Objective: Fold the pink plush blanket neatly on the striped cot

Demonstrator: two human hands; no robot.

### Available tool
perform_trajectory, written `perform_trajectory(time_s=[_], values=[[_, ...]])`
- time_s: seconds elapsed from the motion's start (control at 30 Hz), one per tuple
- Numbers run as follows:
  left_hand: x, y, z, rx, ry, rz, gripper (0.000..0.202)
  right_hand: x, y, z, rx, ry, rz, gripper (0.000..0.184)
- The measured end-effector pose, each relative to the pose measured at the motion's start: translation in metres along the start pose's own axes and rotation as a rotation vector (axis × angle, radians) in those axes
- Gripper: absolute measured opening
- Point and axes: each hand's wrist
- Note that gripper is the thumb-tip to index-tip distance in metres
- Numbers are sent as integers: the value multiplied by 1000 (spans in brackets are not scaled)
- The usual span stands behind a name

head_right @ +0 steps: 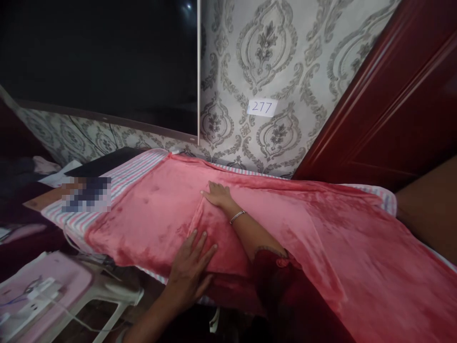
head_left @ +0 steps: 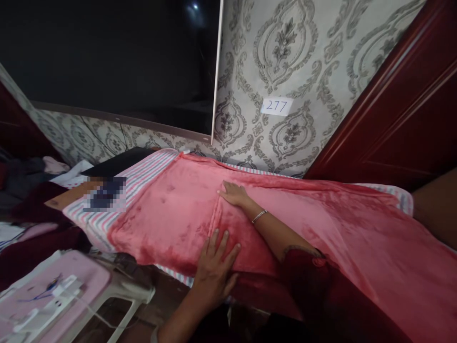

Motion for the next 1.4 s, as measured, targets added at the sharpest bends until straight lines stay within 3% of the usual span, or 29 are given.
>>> perform_trajectory(time_s=[0.27,0.4,0.5,0.63,0.8,1.0,1.1,1.23,1.4], values=[[0,2,-1,-7,-9,14,69,5,0,0,38,-18,-40,73],[1,6,-2,-3,-9,-9,67,0,7,12,58,-24,-29,73],[2,8,-4,13,-2,-8,65,-16,11,26,25,-106,3,68],[5,8,-4,19,-7,-27,63,-73,10,35,-57,-184,40,63],[12,7,3,7,-4,-45,59,-182,-15,27,-91,-186,57,61],[13,17,12,-48,46,-67,61,-315,-96,-5,-17,-553,-128,62],[11,29,17,-65,75,-40,65,-366,-117,-32,15,-713,-235,63],[12,45,25,-60,159,-80,60,-400,-103,-58,49,-699,-134,66],[19,53,32,-8,225,-99,57,-405,-86,-70,39,-633,-47,70]])
Point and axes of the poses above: each hand's wrist, its own x-axis towards the middle knuckle, its own z-axis out of the back of the hand, y = z × x, and after that the axes turned 12 degrees about z, right-handed
